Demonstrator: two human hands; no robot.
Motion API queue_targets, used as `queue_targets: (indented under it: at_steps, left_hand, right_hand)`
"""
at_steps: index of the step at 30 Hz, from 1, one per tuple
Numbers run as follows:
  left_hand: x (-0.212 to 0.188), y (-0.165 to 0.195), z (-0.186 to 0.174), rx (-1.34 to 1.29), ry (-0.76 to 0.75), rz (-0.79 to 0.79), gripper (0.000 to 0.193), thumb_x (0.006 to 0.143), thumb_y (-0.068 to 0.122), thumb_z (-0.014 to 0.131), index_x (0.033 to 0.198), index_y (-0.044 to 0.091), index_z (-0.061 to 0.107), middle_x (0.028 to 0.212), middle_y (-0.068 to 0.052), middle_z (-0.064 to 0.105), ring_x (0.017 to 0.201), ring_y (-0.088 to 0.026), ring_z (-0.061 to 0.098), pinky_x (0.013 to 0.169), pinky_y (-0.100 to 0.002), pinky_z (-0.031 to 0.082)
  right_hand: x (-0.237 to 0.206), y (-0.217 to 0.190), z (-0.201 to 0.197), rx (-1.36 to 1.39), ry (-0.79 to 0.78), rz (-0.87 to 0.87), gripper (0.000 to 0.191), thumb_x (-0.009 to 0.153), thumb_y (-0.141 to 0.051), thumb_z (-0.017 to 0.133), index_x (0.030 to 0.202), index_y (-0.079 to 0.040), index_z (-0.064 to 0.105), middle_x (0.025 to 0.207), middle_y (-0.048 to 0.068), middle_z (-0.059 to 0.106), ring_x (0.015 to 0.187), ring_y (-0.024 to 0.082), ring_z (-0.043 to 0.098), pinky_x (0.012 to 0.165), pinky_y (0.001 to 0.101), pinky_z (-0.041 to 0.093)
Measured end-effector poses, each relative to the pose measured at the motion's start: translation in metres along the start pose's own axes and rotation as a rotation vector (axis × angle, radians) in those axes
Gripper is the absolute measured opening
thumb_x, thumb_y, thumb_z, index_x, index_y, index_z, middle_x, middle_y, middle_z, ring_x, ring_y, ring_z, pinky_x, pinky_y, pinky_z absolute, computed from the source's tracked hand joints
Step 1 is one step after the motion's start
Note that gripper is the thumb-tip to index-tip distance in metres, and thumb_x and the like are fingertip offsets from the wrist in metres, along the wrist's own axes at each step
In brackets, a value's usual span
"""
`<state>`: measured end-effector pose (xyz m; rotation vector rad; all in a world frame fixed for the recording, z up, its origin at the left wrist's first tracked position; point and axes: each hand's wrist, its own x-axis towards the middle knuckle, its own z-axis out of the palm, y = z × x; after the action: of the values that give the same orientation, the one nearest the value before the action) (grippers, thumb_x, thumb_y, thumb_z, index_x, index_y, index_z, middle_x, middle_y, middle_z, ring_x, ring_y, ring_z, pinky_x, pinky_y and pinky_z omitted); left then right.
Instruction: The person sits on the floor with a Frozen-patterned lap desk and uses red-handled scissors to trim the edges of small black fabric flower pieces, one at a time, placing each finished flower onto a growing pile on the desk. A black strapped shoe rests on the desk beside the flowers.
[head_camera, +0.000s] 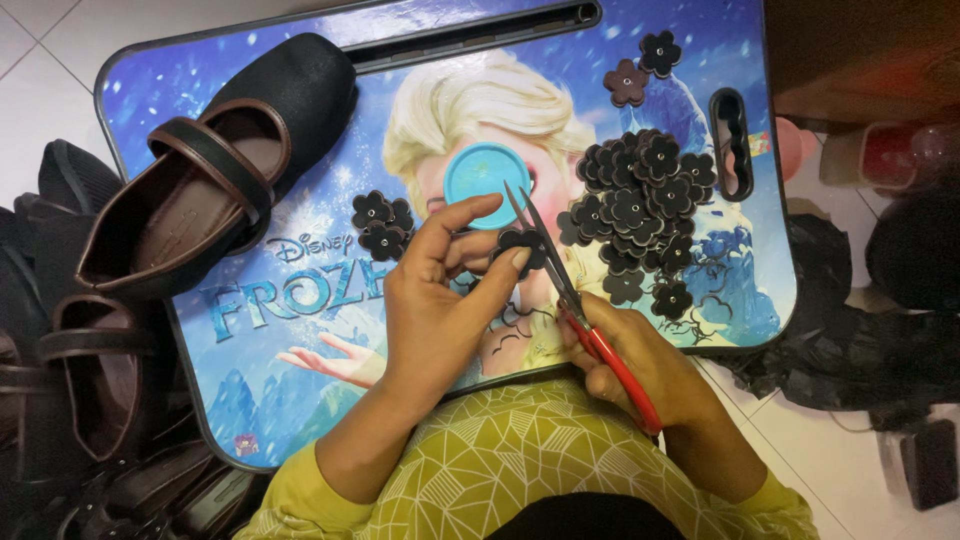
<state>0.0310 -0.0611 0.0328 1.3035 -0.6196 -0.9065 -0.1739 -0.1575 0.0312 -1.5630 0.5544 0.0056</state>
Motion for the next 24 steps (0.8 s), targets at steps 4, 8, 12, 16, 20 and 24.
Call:
queue_targets:
  at_steps: [4, 8, 12, 16, 20, 24]
  left_hand:
    - [0.0004, 0.0020, -0.0001, 0.012, 0.019, -0.034, 0.045, 0.092, -0.001, 0.075, 0.134, 0.000, 0.059, 0.103, -0.010, 0.078, 0.093, -0.010, 0.073, 0.083, -0.024, 0.059]
    - [0.0022, 0.0036, -0.0026, -0.010, 0.019, -0.040, 0.046, 0.092, -0.001, 0.075, 0.134, 0.000, 0.058, 0.104, -0.011, 0.078, 0.093, -0.011, 0.074, 0.083, -0.024, 0.059]
    - [0.0024, 0.0043, -0.0037, -0.025, 0.019, -0.039, 0.047, 0.092, -0.001, 0.075, 0.135, -0.001, 0.057, 0.105, -0.011, 0.077, 0.095, -0.012, 0.074, 0.083, -0.025, 0.061]
    - [0.0032, 0.0042, -0.0041, -0.021, 0.022, -0.036, 0.047, 0.091, -0.002, 0.075, 0.135, -0.001, 0.057, 0.105, -0.012, 0.077, 0.094, -0.013, 0.074, 0.083, -0.026, 0.061]
    - [0.0034, 0.0027, -0.0048, -0.025, 0.024, -0.031, 0.047, 0.092, -0.002, 0.075, 0.135, -0.002, 0.057, 0.104, -0.012, 0.077, 0.093, -0.013, 0.075, 0.082, -0.026, 0.061]
    - [0.0033, -0.0005, -0.0047, -0.033, 0.018, -0.033, 0.047, 0.092, -0.002, 0.075, 0.135, -0.002, 0.057, 0.103, -0.012, 0.077, 0.092, -0.013, 0.075, 0.082, -0.026, 0.061]
  right_hand:
    - [-0.0001, 0.0012, -0.0011, -0.038, 0.006, 0.013, 0.093, 0.074, -0.095, 0.051, 0.103, -0.006, 0.055, 0.071, -0.003, 0.047, 0.062, 0.009, 0.042, 0.054, 0.0262, 0.035]
    - [0.0001, 0.0031, -0.0010, -0.019, -0.003, 0.041, 0.093, 0.073, -0.094, 0.055, 0.100, -0.006, 0.055, 0.072, -0.003, 0.047, 0.064, 0.009, 0.042, 0.055, 0.0264, 0.036]
    - [0.0003, 0.0048, -0.0007, 0.024, 0.010, 0.019, 0.093, 0.072, -0.093, 0.060, 0.102, -0.005, 0.055, 0.078, -0.003, 0.050, 0.067, 0.009, 0.046, 0.056, 0.0262, 0.040]
    - [-0.0001, 0.0061, -0.0027, -0.031, 0.003, 0.078, 0.093, 0.068, -0.093, 0.059, 0.098, -0.006, 0.057, 0.072, -0.003, 0.051, 0.063, 0.009, 0.047, 0.053, 0.0263, 0.038]
    - [0.0000, 0.0082, -0.0027, -0.050, 0.005, 0.073, 0.093, 0.068, -0.093, 0.059, 0.098, -0.005, 0.058, 0.072, -0.003, 0.052, 0.063, 0.008, 0.049, 0.054, 0.0261, 0.040]
    - [0.0002, 0.0094, -0.0018, -0.025, 0.010, 0.043, 0.093, 0.070, -0.092, 0.060, 0.101, -0.004, 0.058, 0.075, -0.002, 0.053, 0.066, 0.008, 0.049, 0.056, 0.0258, 0.042]
